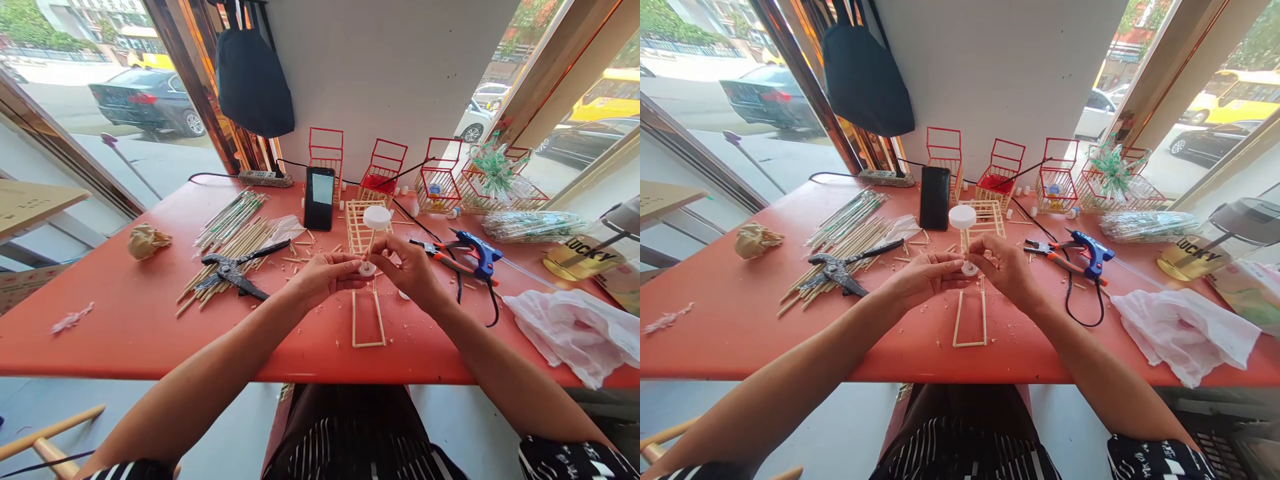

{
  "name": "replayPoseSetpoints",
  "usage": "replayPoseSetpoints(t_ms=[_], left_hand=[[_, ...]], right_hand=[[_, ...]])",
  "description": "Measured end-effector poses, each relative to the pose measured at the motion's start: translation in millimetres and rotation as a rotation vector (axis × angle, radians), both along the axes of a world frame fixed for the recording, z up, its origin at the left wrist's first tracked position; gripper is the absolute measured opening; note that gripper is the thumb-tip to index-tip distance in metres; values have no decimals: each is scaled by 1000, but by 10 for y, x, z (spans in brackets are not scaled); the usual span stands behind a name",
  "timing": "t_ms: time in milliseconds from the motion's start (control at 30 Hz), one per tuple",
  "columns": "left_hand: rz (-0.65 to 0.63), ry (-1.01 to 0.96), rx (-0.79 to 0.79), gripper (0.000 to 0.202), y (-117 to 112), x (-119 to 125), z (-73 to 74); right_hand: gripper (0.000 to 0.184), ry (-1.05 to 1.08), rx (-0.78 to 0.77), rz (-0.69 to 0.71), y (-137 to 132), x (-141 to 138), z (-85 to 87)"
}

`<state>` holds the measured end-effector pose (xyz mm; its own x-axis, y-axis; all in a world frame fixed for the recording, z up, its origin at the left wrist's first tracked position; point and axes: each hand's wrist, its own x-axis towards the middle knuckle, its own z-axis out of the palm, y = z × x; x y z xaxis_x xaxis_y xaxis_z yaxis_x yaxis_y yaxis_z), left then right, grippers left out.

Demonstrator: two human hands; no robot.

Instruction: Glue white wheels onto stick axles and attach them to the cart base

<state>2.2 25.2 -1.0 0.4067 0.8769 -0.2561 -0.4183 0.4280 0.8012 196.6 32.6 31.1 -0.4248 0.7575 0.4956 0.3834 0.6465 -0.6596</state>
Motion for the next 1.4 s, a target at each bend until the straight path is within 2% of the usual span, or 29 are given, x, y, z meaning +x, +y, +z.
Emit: replayPoseSetpoints(t_ms=[300, 633, 1400], left_hand=[[15, 14, -51, 10, -30, 26, 75], [-130, 89, -79, 27, -49, 6, 73], [-82, 46, -93, 32, -72, 34, 81]], right_hand=[[10, -10, 36, -3, -26, -1, -30], [11, 33, 81, 32, -19, -2, -63], [11, 35, 111, 38, -11, -4, -95]])
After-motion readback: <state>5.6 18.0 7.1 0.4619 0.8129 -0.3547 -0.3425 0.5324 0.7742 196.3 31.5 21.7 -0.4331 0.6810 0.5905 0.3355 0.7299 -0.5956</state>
